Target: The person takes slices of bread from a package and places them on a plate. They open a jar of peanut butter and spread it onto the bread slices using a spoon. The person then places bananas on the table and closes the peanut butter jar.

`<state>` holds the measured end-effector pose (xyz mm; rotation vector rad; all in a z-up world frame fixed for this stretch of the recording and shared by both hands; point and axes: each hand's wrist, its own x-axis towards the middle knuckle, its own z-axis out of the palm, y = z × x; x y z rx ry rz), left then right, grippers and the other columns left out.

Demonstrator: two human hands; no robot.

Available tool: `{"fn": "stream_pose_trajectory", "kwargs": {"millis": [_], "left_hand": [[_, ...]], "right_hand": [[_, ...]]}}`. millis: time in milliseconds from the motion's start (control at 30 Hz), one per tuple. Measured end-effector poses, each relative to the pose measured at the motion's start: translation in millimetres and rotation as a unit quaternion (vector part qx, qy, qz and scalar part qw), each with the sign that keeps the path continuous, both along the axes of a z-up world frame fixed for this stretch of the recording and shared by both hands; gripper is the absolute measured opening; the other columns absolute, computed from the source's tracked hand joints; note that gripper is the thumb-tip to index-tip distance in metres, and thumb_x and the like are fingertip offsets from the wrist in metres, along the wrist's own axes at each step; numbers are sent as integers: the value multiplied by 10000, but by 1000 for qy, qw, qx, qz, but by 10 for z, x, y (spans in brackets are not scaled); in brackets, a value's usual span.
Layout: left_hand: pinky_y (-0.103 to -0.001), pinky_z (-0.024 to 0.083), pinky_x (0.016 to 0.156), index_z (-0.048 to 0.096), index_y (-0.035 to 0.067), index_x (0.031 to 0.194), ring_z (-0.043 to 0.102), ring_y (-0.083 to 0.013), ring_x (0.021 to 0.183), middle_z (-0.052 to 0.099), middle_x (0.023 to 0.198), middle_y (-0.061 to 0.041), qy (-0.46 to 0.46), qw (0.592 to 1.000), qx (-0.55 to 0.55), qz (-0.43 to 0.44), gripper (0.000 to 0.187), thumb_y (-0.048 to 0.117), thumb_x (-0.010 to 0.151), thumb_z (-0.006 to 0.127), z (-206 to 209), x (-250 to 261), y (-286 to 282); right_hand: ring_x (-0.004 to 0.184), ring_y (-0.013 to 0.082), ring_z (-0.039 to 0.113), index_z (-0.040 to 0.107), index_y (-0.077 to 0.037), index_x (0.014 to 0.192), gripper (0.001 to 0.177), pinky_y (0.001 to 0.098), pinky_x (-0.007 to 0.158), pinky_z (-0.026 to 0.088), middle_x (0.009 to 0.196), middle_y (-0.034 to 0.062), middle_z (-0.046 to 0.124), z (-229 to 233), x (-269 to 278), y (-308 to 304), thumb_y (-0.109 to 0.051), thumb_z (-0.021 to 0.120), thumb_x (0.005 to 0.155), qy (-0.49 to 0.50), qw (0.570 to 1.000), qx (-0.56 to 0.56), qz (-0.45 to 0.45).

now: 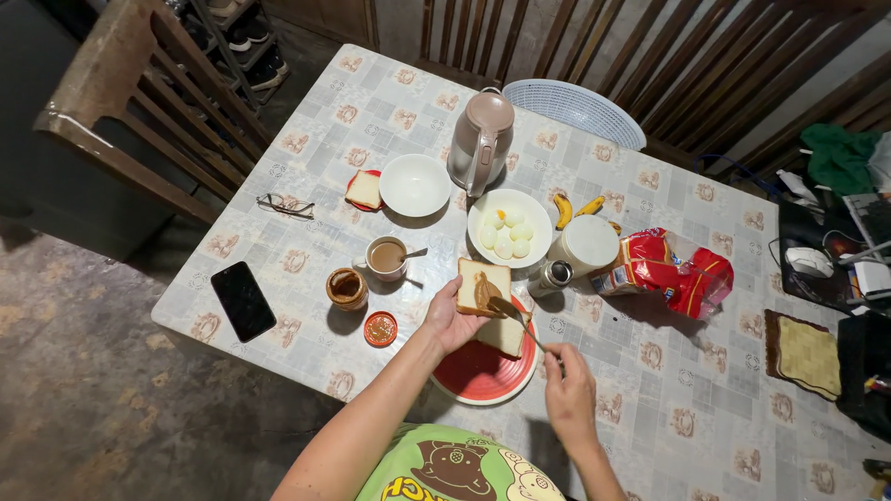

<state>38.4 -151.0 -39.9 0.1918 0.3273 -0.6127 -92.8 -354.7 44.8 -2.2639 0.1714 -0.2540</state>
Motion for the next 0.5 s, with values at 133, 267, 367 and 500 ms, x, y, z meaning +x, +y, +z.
{"fn": "stream_pose_trajectory", "kwargs": {"millis": [133, 267, 367, 500], "left_hand": [[-512, 456, 1139, 454, -48, 1449, 590, -358, 1292, 583, 1411, -231, -25, 999, -23, -33, 569, 371, 1091, 310, 200, -96, -20], [-546, 451, 1126, 437, -45, 1454, 580, -364, 1302, 567, 1425, -230, -65, 996, -15, -65, 563, 347, 1070, 312, 364, -135, 44], [-539, 450, 1138, 427, -50, 1492, 565, -354, 1328, 553, 1457, -235, -90, 993, -20, -75, 568, 353, 1104, 327, 406, -138, 72], [-527, 464, 1126, 426, -7, 1517, 561, -341, 1338, 545, 1480, -208, -102, 990, -23, -98, 608, 429, 1108, 319, 387, -178, 22]], "right_hand": [[841, 264, 631, 724, -72, 1057, 170, 384, 783, 503, 847, 107, 687, 58, 252, -263, -150, 629, 940, 16, 999, -34, -4], [874, 232, 602, 748, -103, 1000, 142, 368, 822, 467, 870, 27, 716, 191, 398, -432, -150, 653, 905, 3, 994, -98, 48], [872, 231, 573, 757, -113, 979, 134, 373, 855, 426, 894, 8, 704, 276, 453, -435, -131, 663, 885, -21, 988, -134, 77], [865, 259, 538, 755, -111, 976, 127, 372, 870, 421, 887, 21, 682, 340, 529, -342, -105, 675, 877, -70, 983, -152, 78]]}}
